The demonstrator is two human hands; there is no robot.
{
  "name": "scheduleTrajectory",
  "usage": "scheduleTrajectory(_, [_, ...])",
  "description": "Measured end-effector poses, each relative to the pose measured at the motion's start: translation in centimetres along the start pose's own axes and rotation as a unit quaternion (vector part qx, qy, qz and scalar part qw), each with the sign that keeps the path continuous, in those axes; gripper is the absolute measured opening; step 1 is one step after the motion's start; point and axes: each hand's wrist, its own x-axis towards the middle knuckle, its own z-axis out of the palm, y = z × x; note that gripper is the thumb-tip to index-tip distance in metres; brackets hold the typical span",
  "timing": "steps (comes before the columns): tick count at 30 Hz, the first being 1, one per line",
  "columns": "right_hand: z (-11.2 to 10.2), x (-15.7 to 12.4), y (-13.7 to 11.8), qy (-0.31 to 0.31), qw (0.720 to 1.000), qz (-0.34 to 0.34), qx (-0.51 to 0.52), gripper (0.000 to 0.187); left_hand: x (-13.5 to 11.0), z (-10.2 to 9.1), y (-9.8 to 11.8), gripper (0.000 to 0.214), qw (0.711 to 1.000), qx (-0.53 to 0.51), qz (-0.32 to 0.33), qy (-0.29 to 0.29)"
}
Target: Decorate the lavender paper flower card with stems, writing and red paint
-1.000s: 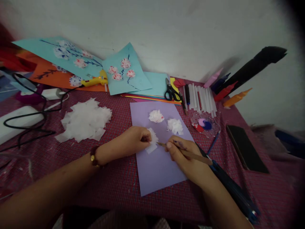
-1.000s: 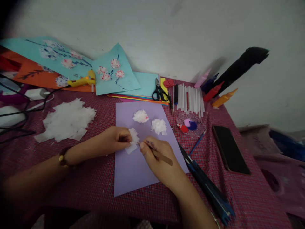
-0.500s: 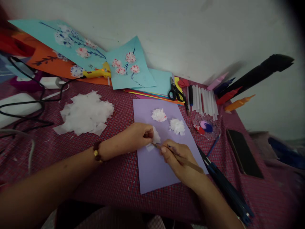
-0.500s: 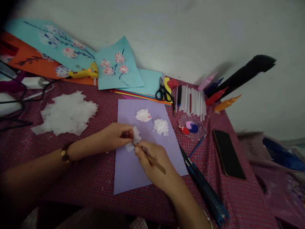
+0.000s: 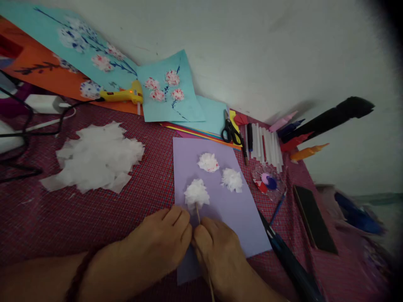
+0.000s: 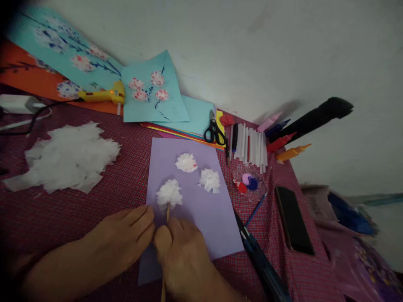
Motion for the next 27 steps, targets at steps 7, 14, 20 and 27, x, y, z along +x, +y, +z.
scheduleTrajectory(7, [-0.1,0.1,0.0,0.022,1.0,0.003,0.0,0.031,-0.9,1.2,0.4,0.03,1.0,0.001,-0.03,-0.011])
scheduleTrajectory(14, [0.6,0.2,0.4,-0.018,0.998,0.036,0.043,0.024,-0.8,1.4,0.7,0.031,0.999,-0.014,-0.028,-0.031])
scheduleTrajectory(20, [0.0,0.9,0.5,-0.022,0.995,0.056,0.079,0.023,0.1,1.1,0.1,0.03,0.999,-0.044,-0.015,-0.008])
scheduleTrajectory(27, [-3.2,0.3,1.3,-0.049,0.962,0.096,0.252,0.022,1.3,1.2,-1.4,0.024,0.994,-0.109,-0.028,0.011])
